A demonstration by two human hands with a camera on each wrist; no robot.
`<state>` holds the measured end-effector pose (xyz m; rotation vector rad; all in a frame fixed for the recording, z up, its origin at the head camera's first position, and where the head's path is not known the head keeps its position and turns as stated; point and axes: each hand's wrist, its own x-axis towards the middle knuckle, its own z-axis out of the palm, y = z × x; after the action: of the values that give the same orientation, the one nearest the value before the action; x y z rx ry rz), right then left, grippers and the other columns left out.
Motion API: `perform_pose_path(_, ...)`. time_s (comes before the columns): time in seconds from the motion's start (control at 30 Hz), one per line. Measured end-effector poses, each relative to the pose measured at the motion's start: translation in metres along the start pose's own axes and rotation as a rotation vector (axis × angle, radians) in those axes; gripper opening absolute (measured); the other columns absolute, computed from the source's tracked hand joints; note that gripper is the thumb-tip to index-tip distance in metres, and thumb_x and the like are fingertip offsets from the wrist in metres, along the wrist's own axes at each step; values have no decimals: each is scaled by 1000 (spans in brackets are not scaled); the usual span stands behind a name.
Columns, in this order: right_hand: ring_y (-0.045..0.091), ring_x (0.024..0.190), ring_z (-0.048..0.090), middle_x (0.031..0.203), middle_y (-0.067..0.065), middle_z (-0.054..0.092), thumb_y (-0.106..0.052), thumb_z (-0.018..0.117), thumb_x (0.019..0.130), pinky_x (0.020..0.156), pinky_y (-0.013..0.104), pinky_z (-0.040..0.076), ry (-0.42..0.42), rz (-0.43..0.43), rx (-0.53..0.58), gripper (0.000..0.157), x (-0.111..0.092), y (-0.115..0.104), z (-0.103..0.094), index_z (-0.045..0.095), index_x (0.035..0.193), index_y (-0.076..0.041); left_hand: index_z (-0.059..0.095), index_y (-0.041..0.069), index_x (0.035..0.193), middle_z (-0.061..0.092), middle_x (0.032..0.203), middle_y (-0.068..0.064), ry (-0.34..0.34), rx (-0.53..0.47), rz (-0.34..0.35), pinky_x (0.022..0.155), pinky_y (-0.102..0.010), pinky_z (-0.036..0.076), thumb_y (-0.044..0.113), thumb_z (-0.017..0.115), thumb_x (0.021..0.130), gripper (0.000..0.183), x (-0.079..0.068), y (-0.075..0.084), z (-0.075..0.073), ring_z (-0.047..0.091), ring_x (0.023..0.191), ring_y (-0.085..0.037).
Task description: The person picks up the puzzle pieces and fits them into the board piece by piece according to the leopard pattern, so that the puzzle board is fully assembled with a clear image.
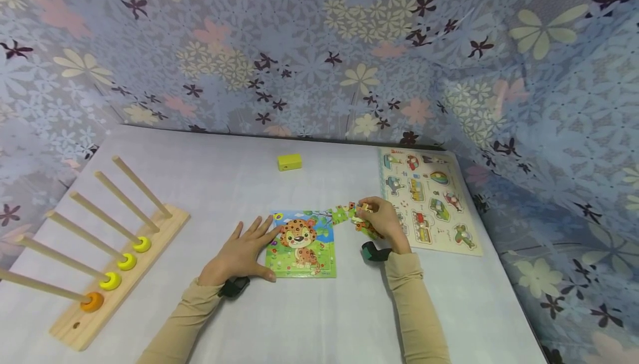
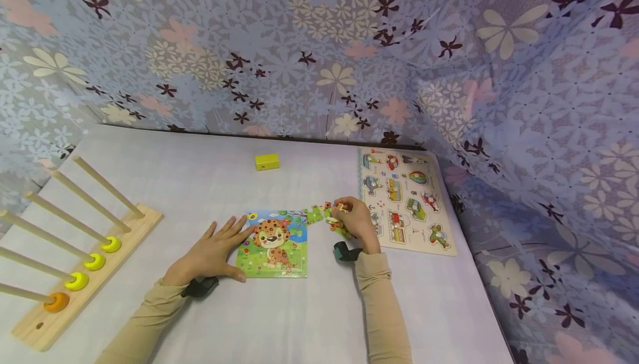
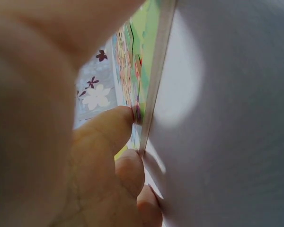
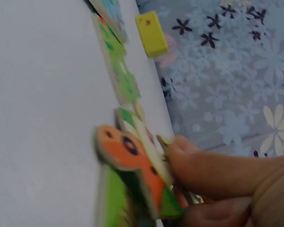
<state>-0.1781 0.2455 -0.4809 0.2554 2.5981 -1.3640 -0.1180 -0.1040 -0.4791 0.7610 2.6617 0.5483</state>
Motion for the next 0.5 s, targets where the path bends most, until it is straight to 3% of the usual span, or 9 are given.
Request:
perform_pose_path(0.1, 11, 67, 51, 109, 14, 64, -20, 62, 95, 56, 22, 41, -19, -7, 97, 33, -2, -4, 3, 62, 126, -8, 27, 17, 154, 14, 163, -12, -2, -10, 0, 118, -66, 5, 55, 81, 66, 111, 0, 0, 0, 11, 150, -39)
perform_pose_path(0.2, 6, 50, 41, 89, 5, 64, -19, 59, 97, 47, 20, 36, -77, 20, 268, 36, -2, -9, 8, 57, 131, -7, 28, 16, 154, 14, 163, -12, 1, -13, 3, 117, -66, 5, 54, 81, 66, 110, 0, 0, 0, 12, 150, -39)
perform_pose_path(0.3, 2, 51, 42, 82, -4, 60, -19, 57, 98, 48, 17, 37, -172, 21, 393, 42, -1, -13, 16, 51, 136, -1, 27, 17, 154, 15, 163, -12, 5, -6, 3, 118, -66, 6, 54, 81, 66, 110, -1, -1, 0, 12, 150, -38)
perform_pose_path(0.37, 2, 54, 42, 84, -7, 59, -20, 57, 98, 51, 16, 39, -225, 0, 424, 44, -2, -17, 23, 49, 136, 1, 28, 16, 154, 15, 163, -12, 9, -2, 5, 117, -66, 6, 55, 81, 66, 110, -1, -1, 0, 13, 150, -39)
perform_pose_path(0.5, 3, 58, 48, 82, -6, 62, -18, 56, 98, 56, 19, 44, -300, -62, 375, 42, -9, -30, 41, 52, 134, 2, 28, 17, 154, 14, 163, -13, 12, -5, 8, 117, -67, 6, 55, 81, 65, 111, -1, -1, -1, 13, 150, -39)
